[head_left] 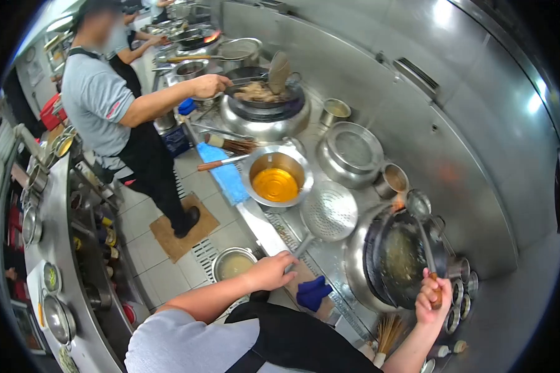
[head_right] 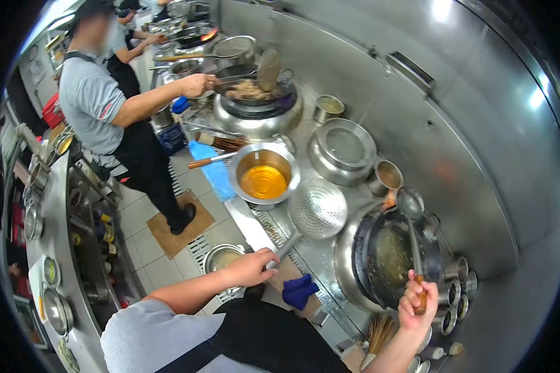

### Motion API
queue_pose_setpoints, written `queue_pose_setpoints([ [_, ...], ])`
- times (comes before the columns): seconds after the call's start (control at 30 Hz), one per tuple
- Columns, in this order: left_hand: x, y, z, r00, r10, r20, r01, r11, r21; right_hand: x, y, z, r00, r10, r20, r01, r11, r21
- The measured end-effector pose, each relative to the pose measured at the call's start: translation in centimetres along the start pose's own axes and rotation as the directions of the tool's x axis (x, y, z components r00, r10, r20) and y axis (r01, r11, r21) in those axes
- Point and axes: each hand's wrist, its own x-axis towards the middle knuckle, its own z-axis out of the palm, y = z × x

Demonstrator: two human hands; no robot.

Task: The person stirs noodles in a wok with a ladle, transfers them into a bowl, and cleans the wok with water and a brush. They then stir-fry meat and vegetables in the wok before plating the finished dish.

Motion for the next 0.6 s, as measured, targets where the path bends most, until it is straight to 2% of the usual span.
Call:
queue_pose_setpoints([
  [0.03,0.5,0.9,0.3,0.999,0.028,0.019,-0.028,1.000,0.004,-1.5,-0.4,-1.2,1.000,0.025,-0.012,-0.025,1.000,-0.007],
  [0.13,0.9,4.1,0.9,0.992,0.074,0.100,-0.070,0.997,-0.039,-5.4,-1.2,-5.3,0.975,-0.020,-0.221,-0.023,0.981,-0.191],
  [0.17,0.7,4.7,1.5,0.992,0.110,0.061,-0.110,0.994,-0.009,-6.5,-1.1,-6.5,0.942,-0.078,-0.327,-0.023,0.956,-0.294],
  [0.2,0.6,5.3,2.0,0.992,0.097,0.085,-0.095,0.995,-0.028,-7.4,-0.8,-6.9,0.902,-0.146,-0.407,-0.043,0.906,-0.421],
  [0.27,-0.5,6.6,3.1,0.994,0.097,0.049,-0.099,0.995,0.025,-9.4,-0.6,-9.2,0.824,-0.290,-0.487,-0.102,0.770,-0.630],
  [0.3,-1.2,6.7,3.9,0.995,0.085,0.050,-0.088,0.994,0.060,-10.9,-1.2,-10.9,0.839,-0.328,-0.434,-0.108,0.682,-0.723],
  [0.33,-2.0,6.6,5.2,0.996,0.072,0.047,-0.076,0.992,0.097,-12.2,-1.9,-11.9,0.848,-0.329,-0.415,-0.089,0.684,-0.724],
  [0.37,-2.7,6.6,6.4,0.995,0.080,0.058,-0.085,0.991,0.099,-13.8,-2.6,-12.6,0.832,-0.358,-0.424,-0.163,0.572,-0.804],
  [0.4,-3.3,7.1,7.3,0.989,0.031,0.142,-0.042,0.997,0.070,-15.0,-3.3,-13.5,0.811,-0.391,-0.435,-0.241,0.455,-0.857],
  [0.43,-3.8,7.7,8.1,0.971,0.048,0.235,-0.078,0.990,0.119,-16.1,-3.4,-14.1,0.780,-0.472,-0.410,-0.190,0.444,-0.875],
  [0.47,-4.1,8.4,8.9,0.938,0.063,0.342,-0.126,0.978,0.166,-17.5,-4.0,-14.2,0.796,-0.506,-0.331,-0.193,0.306,-0.932],
  [0.5,-4.2,9.2,9.7,0.873,0.001,0.487,-0.132,0.963,0.233,-18.1,-4.9,-17.5,0.793,-0.561,-0.235,-0.159,0.182,-0.970],
  [0.53,-4.2,11.0,10.2,0.782,-0.072,0.619,-0.148,0.943,0.298,-19.1,-5.2,-15.6,0.798,-0.558,-0.229,-0.179,0.143,-0.973],
  [0.57,-4.0,12.8,10.8,0.703,-0.161,0.693,-0.154,0.917,0.369,-19.3,-5.8,-18.1,0.787,-0.603,-0.129,-0.176,-0.019,-0.984],
  [0.6,-4.0,13.5,12.4,0.671,-0.158,0.725,-0.188,0.909,0.372,-19.6,-5.6,-16.7,0.756,-0.654,-0.024,-0.211,-0.209,-0.955],
])
